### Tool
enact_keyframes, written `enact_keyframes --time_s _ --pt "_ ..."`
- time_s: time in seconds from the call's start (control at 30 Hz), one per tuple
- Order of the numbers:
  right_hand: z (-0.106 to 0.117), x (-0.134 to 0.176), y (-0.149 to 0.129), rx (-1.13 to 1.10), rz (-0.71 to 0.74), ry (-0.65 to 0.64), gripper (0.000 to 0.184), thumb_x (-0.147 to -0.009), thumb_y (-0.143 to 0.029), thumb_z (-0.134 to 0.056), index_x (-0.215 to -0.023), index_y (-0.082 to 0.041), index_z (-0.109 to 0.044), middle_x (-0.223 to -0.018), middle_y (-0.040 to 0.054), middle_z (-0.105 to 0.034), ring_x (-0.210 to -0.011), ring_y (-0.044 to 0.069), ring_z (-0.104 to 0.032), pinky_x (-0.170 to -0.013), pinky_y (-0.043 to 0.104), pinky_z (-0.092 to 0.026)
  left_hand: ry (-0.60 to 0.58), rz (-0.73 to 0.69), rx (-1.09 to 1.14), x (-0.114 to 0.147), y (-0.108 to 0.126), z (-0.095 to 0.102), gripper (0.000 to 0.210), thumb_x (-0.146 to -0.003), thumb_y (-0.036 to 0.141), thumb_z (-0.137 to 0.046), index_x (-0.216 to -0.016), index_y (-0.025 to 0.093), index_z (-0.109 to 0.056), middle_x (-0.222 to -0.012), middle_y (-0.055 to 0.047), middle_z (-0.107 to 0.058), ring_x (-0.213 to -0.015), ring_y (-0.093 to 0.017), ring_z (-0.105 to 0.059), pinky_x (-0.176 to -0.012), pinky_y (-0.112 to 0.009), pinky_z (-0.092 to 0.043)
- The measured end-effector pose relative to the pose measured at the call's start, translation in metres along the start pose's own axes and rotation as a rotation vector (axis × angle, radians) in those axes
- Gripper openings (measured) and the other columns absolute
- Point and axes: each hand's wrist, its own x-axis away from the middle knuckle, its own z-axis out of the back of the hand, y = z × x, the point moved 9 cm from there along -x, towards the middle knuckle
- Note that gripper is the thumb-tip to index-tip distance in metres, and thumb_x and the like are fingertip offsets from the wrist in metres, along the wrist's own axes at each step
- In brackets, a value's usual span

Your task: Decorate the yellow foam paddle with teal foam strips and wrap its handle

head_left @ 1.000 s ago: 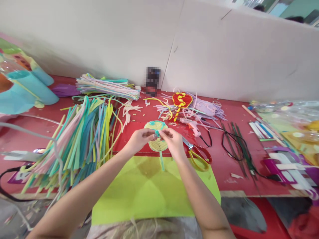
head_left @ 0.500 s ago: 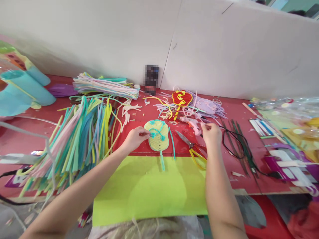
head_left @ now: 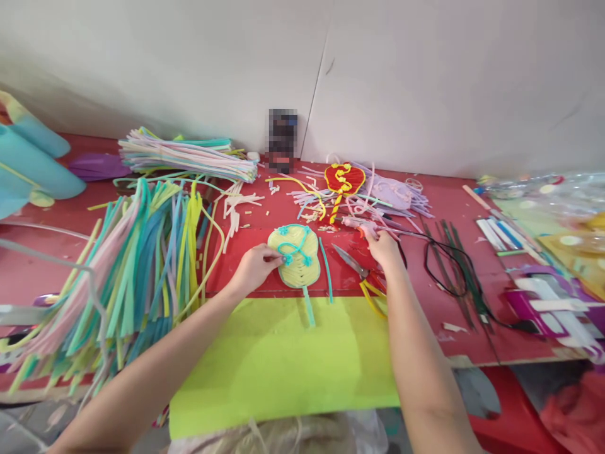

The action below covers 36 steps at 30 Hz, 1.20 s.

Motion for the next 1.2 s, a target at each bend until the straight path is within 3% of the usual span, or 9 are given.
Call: enact_keyframes --time_s 0.1,0.2,0.3,0.37,0.5,0.6,0.8,1.2 --pt "0.009 0.0 0.006 -0.01 -0.072 0.103 0.048 -0.088 -0.044 -0.036 -0.113 -0.006 -0.05 -0.106 0.0258 -0.062 -0.099 0.032 -0.06 -0.075 0.035 -0.042 -0.003 0.007 0.023 0.0 -0.001 0.001 0.02 -0.074 0.036 -0.058 -0.078 0.021 -0.071 -0.076 -0.003 -0.062 -0.07 -0.015 -0.056 -0.067 -0.029 -0.044" --pt "0.033 0.011 0.006 -0.055 -0.082 0.262 0.046 -0.089 -0.043 -0.034 -0.117 -0.008 -0.046 -0.106 0.024 -0.062 -0.097 0.032 -0.06 -0.074 0.035 -0.042 0.019 0.029 0.08 0.002 -0.002 0.004 0.019 -0.073 0.037 -0.06 -0.076 0.021 -0.071 -0.075 -0.003 -0.063 -0.069 -0.016 -0.056 -0.066 -0.028 -0.043" --pt "0.054 0.037 -0.012 -0.155 0.041 0.34 0.049 -0.086 -0.052 -0.038 -0.115 -0.014 -0.046 -0.103 0.0181 -0.063 -0.092 0.029 -0.061 -0.07 0.033 -0.043 0.045 0.076 0.129 0.004 -0.002 0.007 0.017 -0.072 0.035 -0.061 -0.076 0.021 -0.071 -0.077 -0.003 -0.065 -0.071 -0.016 -0.058 -0.067 -0.028 -0.043" --pt "0.059 0.06 -0.03 -0.221 0.135 0.324 0.055 -0.079 -0.059 -0.047 -0.114 -0.016 -0.046 -0.098 0.0141 -0.064 -0.085 0.026 -0.061 -0.067 0.031 -0.044 0.064 0.103 0.166 0.005 -0.003 0.009 0.017 -0.072 0.035 -0.063 -0.076 0.02 -0.07 -0.078 -0.003 -0.066 -0.073 -0.016 -0.058 -0.068 -0.028 -0.043" --pt "0.047 0.102 -0.061 -0.297 0.293 0.248 0.056 -0.073 -0.057 -0.056 -0.111 -0.018 -0.045 -0.091 0.0097 -0.063 -0.074 0.021 -0.062 -0.063 0.028 -0.046 0.09 0.149 0.284 0.006 -0.006 0.009 0.022 -0.072 0.039 -0.064 -0.074 0.018 -0.068 -0.074 -0.003 -0.066 -0.072 -0.015 -0.058 -0.068 -0.026 -0.044" --pt "0.031 0.119 -0.077 -0.229 0.417 0.2 0.052 -0.072 -0.053 -0.059 -0.108 -0.018 -0.046 -0.089 0.0097 -0.063 -0.069 0.02 -0.06 -0.062 0.029 -0.046 0.085 0.182 0.352 0.007 -0.009 0.007 0.025 -0.071 0.041 -0.064 -0.074 0.017 -0.067 -0.073 -0.003 -0.065 -0.071 -0.014 -0.058 -0.067 -0.025 -0.043" --pt "0.019 0.123 -0.085 -0.125 0.542 0.227 0.046 -0.075 -0.047 -0.057 -0.108 -0.017 -0.046 -0.09 0.0109 -0.064 -0.071 0.021 -0.062 -0.062 0.03 -0.048 0.073 0.182 0.377 0.007 -0.009 0.005 0.025 -0.071 0.041 -0.065 -0.073 0.016 -0.066 -0.073 -0.002 -0.063 -0.07 -0.013 -0.055 -0.067 -0.024 -0.042" --pt "0.019 0.129 -0.091 -0.069 0.656 0.31 0.046 -0.076 -0.049 -0.057 -0.107 -0.016 -0.047 -0.09 0.0116 -0.066 -0.069 0.022 -0.065 -0.055 0.03 -0.05 0.036 0.13 0.335 0.007 -0.002 0.004 0.028 -0.071 0.044 -0.064 -0.073 0.016 -0.067 -0.073 -0.003 -0.062 -0.071 -0.014 -0.055 -0.067 -0.026 -0.043"
